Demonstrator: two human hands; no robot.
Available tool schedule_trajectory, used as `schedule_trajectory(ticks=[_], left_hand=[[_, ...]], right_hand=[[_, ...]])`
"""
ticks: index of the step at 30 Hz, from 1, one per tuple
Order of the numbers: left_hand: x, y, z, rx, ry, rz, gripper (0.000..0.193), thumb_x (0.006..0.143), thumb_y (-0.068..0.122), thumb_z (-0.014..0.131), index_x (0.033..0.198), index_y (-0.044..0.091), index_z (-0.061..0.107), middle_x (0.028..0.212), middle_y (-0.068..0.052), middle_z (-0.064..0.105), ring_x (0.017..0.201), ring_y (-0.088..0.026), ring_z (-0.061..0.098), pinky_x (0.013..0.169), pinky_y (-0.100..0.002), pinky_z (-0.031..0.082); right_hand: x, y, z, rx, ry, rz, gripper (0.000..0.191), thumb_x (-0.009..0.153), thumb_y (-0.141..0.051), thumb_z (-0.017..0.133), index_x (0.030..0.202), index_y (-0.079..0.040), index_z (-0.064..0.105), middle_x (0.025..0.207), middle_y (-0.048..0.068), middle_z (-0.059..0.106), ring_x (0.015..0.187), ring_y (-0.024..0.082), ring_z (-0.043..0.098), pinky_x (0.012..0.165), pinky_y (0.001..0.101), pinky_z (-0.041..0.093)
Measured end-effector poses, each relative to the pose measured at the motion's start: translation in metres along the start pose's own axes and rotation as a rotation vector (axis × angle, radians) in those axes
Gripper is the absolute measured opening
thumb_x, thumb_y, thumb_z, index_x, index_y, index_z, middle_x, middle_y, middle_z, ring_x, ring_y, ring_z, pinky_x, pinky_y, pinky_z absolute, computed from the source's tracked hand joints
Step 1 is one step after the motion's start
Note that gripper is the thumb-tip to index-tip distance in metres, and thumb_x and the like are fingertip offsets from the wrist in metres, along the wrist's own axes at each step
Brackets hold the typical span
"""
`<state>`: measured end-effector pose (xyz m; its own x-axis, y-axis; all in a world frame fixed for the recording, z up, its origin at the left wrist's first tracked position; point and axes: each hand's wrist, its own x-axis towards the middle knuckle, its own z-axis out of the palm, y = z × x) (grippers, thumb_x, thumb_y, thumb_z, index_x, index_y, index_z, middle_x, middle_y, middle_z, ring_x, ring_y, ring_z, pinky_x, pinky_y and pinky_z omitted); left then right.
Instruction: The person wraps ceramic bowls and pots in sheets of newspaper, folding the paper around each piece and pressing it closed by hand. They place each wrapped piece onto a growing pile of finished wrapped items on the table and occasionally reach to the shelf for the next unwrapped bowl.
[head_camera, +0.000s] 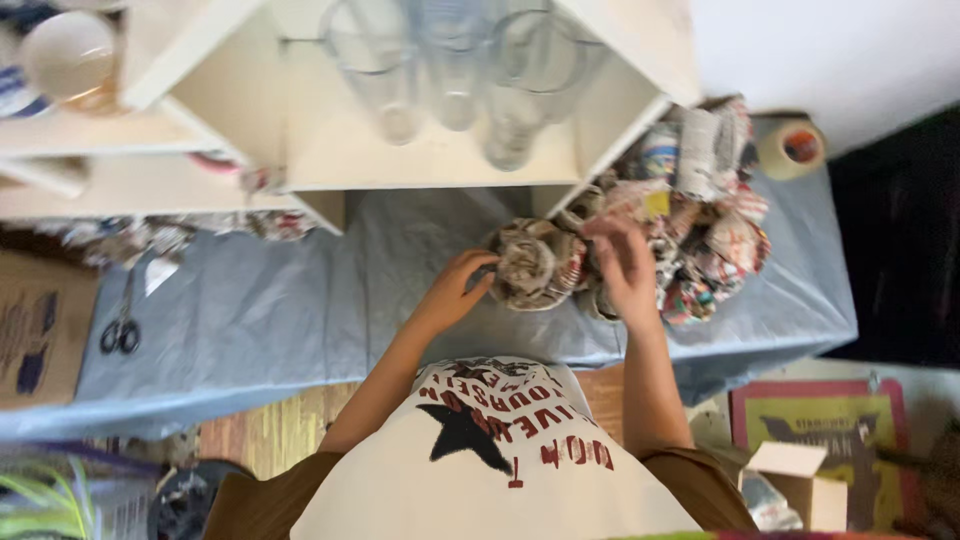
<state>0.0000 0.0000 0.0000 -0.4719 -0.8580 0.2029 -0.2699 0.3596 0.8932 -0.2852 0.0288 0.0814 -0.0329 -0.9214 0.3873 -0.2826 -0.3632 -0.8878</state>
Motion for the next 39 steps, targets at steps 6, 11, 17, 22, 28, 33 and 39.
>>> schedule_trajectory(ticks=[6,11,17,22,28,33,39], left_hand=[[-0.068,-0.028,-0.085,0.026,0.153,-0.173,0.032,0.1,0.02,0.06,0.13,0.008,0.064,0.132,-0.014,0.065,0.126,-0.033,0.06,0.108,-0.041,0.047],[-0.136,-0.043,-0.159,0.012,0.314,-0.369,0.031,0.1,0.021,0.06,0.128,0.009,0.065,0.13,-0.011,0.066,0.114,-0.027,0.066,0.082,-0.037,0.053],[-0.205,-0.077,-0.239,0.005,0.492,-0.431,0.031,0.099,0.022,0.061,0.127,0.008,0.066,0.127,-0.012,0.067,0.106,-0.025,0.068,0.069,-0.031,0.054],[-0.259,-0.14,-0.294,0.063,0.555,-0.414,0.03,0.1,0.022,0.063,0.125,0.006,0.068,0.127,-0.013,0.068,0.114,-0.027,0.068,0.074,-0.034,0.055],[-0.277,-0.218,-0.359,-0.055,0.641,-0.415,0.031,0.1,0.021,0.063,0.127,0.006,0.067,0.127,-0.015,0.069,0.116,-0.03,0.069,0.093,-0.036,0.056],[-0.239,-0.243,-0.399,0.372,0.583,-0.458,0.053,0.082,0.016,0.076,0.132,0.004,0.061,0.134,-0.021,0.06,0.127,-0.041,0.053,0.107,-0.048,0.045],[-0.171,-0.254,-0.419,1.157,0.542,-0.277,0.057,0.08,0.02,0.063,0.135,0.007,0.061,0.143,-0.015,0.059,0.136,-0.032,0.05,0.103,-0.052,0.044]], right_hand=[[0.01,-0.029,0.118,0.251,-0.296,0.099,0.037,0.107,-0.001,0.054,0.143,-0.004,0.051,0.126,0.01,0.066,0.114,0.018,0.066,0.1,0.0321,0.052],[0.011,-0.051,0.206,0.245,-0.475,0.241,0.039,0.104,-0.002,0.057,0.142,-0.007,0.052,0.125,0.011,0.067,0.112,0.019,0.066,0.089,0.033,0.052],[0.014,-0.066,0.299,0.194,-0.651,0.091,0.041,0.103,-0.004,0.059,0.143,-0.007,0.05,0.121,0.01,0.068,0.109,0.019,0.068,0.099,0.0342,0.054],[0.002,-0.072,0.381,0.158,-0.781,0.144,0.038,0.102,-0.006,0.06,0.14,-0.006,0.054,0.121,0.01,0.069,0.111,0.019,0.069,0.099,0.0344,0.053],[-0.008,-0.051,0.469,0.095,-0.833,0.239,0.038,0.102,-0.014,0.063,0.138,-0.007,0.056,0.117,0.009,0.07,0.104,0.019,0.068,0.093,0.0329,0.054],[-0.022,-0.004,0.545,0.304,-0.763,0.431,0.035,0.105,-0.017,0.06,0.138,-0.008,0.054,0.119,0.008,0.067,0.109,0.02,0.068,0.097,0.034,0.056],[-0.044,0.023,0.576,0.305,-0.69,0.543,0.035,0.105,-0.021,0.057,0.137,-0.009,0.056,0.118,0.01,0.071,0.106,0.022,0.07,0.092,0.0358,0.056]])
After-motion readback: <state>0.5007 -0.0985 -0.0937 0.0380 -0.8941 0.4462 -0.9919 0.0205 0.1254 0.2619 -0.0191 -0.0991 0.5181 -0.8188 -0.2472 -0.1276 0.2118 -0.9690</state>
